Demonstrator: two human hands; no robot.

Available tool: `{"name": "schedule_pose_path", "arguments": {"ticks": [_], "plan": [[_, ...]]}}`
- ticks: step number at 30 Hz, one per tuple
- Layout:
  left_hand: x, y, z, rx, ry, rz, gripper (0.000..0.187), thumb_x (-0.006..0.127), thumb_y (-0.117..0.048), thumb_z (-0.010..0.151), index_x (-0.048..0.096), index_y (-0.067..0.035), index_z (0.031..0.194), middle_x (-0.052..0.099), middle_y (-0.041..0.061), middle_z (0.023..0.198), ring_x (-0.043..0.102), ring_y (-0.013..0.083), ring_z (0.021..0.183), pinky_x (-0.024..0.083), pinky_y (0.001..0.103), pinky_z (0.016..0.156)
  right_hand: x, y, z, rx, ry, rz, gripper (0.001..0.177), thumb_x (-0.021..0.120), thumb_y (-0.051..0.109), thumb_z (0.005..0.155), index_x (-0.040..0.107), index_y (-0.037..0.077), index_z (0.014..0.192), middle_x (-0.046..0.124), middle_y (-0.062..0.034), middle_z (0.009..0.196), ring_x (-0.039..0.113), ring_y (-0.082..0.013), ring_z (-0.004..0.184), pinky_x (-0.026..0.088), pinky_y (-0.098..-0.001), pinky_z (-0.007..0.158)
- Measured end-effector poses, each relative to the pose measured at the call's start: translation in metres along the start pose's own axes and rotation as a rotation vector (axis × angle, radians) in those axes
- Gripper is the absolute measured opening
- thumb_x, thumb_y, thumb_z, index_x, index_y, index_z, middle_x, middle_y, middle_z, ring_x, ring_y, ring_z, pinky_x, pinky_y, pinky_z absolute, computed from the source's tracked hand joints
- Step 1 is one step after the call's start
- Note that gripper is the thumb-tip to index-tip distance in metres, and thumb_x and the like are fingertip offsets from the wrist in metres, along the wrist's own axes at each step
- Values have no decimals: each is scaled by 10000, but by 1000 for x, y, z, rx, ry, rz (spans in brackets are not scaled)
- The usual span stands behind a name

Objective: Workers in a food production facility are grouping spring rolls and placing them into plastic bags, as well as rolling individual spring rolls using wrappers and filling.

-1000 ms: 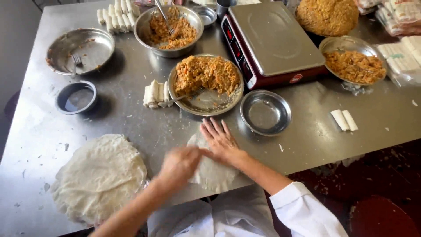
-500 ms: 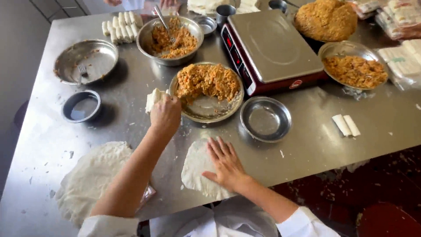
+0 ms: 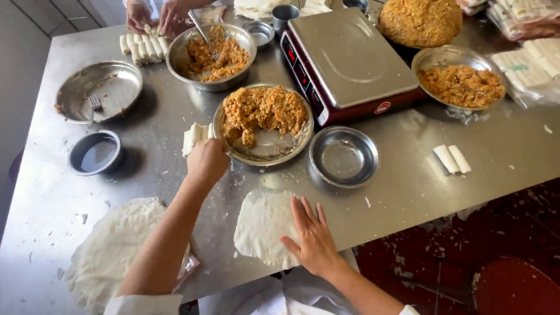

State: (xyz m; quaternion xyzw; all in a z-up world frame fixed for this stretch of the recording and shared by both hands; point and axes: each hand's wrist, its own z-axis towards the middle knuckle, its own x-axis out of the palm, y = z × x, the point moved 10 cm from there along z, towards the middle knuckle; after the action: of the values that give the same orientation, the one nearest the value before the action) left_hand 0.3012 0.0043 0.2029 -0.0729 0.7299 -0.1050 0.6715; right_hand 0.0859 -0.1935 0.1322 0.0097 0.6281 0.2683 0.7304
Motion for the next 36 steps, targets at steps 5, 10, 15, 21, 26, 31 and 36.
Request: {"name": "schedule_pose_path", "arguments": {"ticks": [5,10,15,21,26,31,36], "plan": [[-24,6,-74,153,-111,-303,337,533,22,886,810,-102,1032,798,78,1022,738,275,896,602,444,726,7,-3,0,-13,42,-6,1120,560,672,951,-42,0,1616,204,-196,1685,130,-378,1563,48,-557,1249],[7,12,-179,15,251,-522,315,584,-42,974,745,-154,1220,810,62,1105,782,119,700,704,209,628,14,-9,-2,-4,46,-2,1333,557,865,779,12,-17,1616,221,-239,1669,195,-404,1543,51,-568,1247],[53,27,-214,314,209,-129,236,579,-138,988,764,-225,1107,753,-27,870,683,194,584,533,329,442,11,-8,-4,5,56,0,1363,694,824,734,50,20,1627,219,-197,1685,179,-364,1560,65,-556,1250],[16,9,-207,330,213,-34,228,577,-155,997,783,-226,1064,790,-68,913,741,126,618,636,290,490,9,-8,-3,2,42,27,1327,698,805,729,88,47,1631,213,-176,1693,152,-359,1571,48,-558,1253],[57,-7,-211,442,185,9,330,539,-23,905,718,-197,1121,638,7,765,662,351,550,473,494,424,6,-4,-1,-11,62,51,1255,476,871,766,98,43,1630,184,-188,1699,121,-375,1576,39,-568,1248],[20,16,-230,312,-20,-229,137,563,-132,985,685,-162,1040,728,-17,953,687,239,557,525,404,433,-5,8,0,-102,-40,75,920,377,806,875,468,177,1540,197,-194,1689,139,-427,1566,73,-642,1236],[52,19,-242,362,-246,-269,130,594,-30,978,691,-47,1063,681,76,948,675,267,642,531,379,485,-6,18,19,-168,-2,204,674,531,707,881,680,230,1335,229,-209,1666,147,-496,1538,57,-719,1193]]}}
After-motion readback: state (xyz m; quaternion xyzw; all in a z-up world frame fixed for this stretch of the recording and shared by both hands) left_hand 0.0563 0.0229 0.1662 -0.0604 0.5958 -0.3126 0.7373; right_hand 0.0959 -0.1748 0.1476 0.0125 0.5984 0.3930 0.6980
